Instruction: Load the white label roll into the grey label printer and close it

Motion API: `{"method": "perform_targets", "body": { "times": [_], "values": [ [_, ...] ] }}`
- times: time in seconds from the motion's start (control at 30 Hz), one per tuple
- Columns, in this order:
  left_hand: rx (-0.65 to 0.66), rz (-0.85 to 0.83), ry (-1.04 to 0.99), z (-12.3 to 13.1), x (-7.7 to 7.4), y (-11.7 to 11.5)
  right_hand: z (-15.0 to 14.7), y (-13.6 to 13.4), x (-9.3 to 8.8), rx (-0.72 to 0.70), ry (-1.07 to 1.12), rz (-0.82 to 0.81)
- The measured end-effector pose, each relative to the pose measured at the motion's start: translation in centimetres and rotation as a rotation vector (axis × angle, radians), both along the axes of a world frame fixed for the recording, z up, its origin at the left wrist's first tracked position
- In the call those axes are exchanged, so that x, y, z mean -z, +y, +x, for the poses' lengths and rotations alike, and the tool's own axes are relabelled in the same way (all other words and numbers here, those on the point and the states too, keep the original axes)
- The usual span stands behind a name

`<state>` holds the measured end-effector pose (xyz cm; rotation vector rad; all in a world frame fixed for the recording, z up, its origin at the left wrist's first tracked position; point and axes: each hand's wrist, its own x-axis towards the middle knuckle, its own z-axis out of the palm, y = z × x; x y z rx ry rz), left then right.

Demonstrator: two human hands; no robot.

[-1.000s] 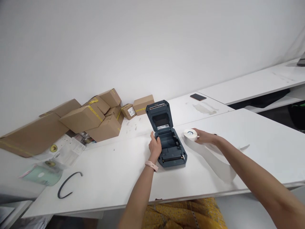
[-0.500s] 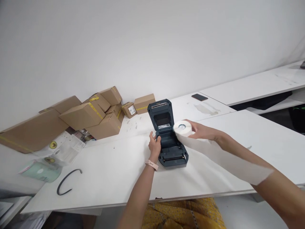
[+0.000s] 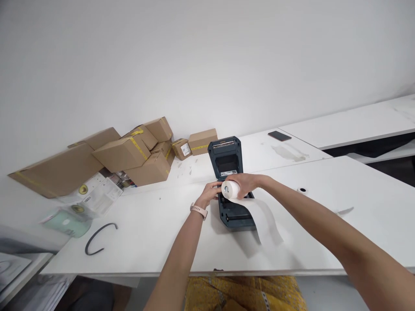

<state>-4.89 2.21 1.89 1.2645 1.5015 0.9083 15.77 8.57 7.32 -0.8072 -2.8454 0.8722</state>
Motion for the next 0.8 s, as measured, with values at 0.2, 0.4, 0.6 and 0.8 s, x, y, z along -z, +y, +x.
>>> {"method": "perform_targets", "body": {
  "times": [0.2,0.4,0.6,0.8],
  "values": [
    [0.065,-0.013,-0.034,-0.1,-0.4,-0.5,-0.3,0.0,0.2,-0.005,-0.06,0.032],
    [0.055,-0.018,-0.052,0.3,-0.5,-0.6,-0.8,-0.9,-0.2,0.037,-0.18,0.054],
    [0.025,-0.021,-0.128,0.0,-0.8,-0.3,-1.6,-0.8,-0.1,0.078,-0.277,0.115],
    [0.015,-0.08,-0.207,-0.2,-0.5,0.2,-2.4,-0.6,0.0,0.095,-0.345,0.163]
  ]
}}
